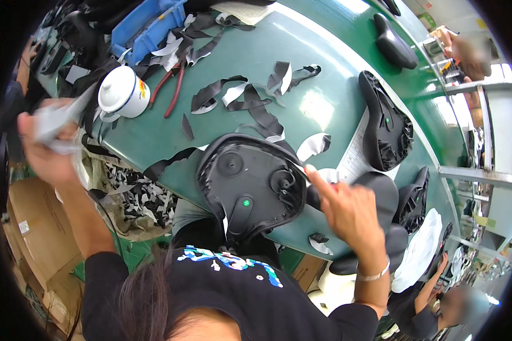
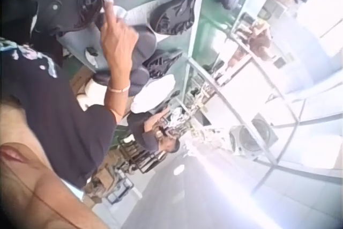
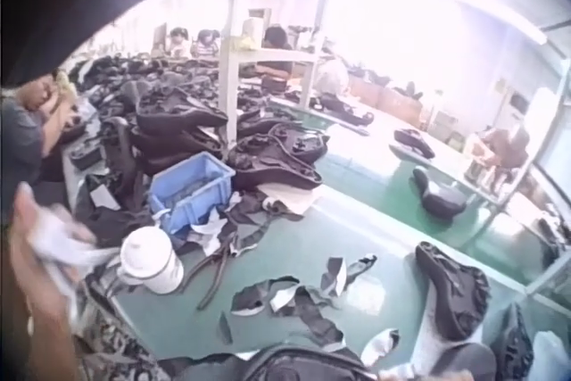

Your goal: Trimming excess leather or synthetic material from the underside of bicycle seats using a utility knife.

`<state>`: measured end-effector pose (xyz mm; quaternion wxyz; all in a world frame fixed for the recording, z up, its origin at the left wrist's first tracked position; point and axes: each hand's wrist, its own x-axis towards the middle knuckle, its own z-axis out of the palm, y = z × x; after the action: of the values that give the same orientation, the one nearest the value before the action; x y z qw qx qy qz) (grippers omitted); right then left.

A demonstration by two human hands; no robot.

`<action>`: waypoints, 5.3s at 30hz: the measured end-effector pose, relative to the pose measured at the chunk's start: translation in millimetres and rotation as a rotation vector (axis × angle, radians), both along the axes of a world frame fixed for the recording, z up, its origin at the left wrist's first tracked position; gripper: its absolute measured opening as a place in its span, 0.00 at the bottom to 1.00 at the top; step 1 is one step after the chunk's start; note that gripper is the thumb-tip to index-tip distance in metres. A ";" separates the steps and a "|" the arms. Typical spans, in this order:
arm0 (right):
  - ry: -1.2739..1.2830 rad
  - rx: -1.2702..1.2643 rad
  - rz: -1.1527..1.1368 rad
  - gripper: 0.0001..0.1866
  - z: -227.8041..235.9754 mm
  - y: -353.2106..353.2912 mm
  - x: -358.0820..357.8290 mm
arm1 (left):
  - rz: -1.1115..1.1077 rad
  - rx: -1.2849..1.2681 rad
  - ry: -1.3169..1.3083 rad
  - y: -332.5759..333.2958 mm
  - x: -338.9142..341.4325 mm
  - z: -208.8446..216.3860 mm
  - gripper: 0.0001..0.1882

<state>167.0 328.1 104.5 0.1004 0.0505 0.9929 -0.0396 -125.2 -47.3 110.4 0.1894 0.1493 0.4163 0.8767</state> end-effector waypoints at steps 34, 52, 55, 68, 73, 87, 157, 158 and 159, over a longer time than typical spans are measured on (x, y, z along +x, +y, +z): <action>0.442 -0.850 -0.982 0.30 -55.2 -102.1 80.6 | -0.146 -0.694 0.405 138.4 209.6 -92.0 0.44; 1.056 0.729 -0.825 0.19 -2.8 157.4 57.1 | -0.940 -0.601 -0.003 189.1 114.0 -24.6 0.38; 0.993 0.373 -1.232 0.18 13.6 196.2 119.3 | -0.844 -0.341 -0.097 186.2 96.2 -37.2 0.35; 0.236 -1.129 -0.509 0.21 16.4 220.0 -114.8 | -1.266 -0.450 0.907 310.1 46.7 -82.2 0.14; 0.669 -1.235 -0.689 0.27 -54.9 301.6 -230.0 | 0.254 -0.732 1.032 319.3 15.8 -130.0 0.14; 0.795 -1.326 -0.744 0.22 -15.4 193.3 -205.1 | -0.024 -0.702 0.971 323.2 2.3 -132.1 0.11; 0.420 -0.160 -0.152 0.31 -64.7 -38.6 17.7 | -0.550 -0.699 0.602 221.3 98.8 -83.5 0.10; 0.393 -0.130 -0.205 0.31 -68.4 -47.7 26.9 | -0.505 -0.624 0.421 218.7 99.3 -78.0 0.12; 0.423 -0.189 -0.247 0.31 -70.3 -58.8 36.9 | -0.477 -0.416 0.089 222.8 102.8 -77.0 0.15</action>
<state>203.9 269.2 34.3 -0.1108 0.1523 0.9700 -0.1537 -22.4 175.5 33.4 0.3977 0.2389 0.5478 0.6962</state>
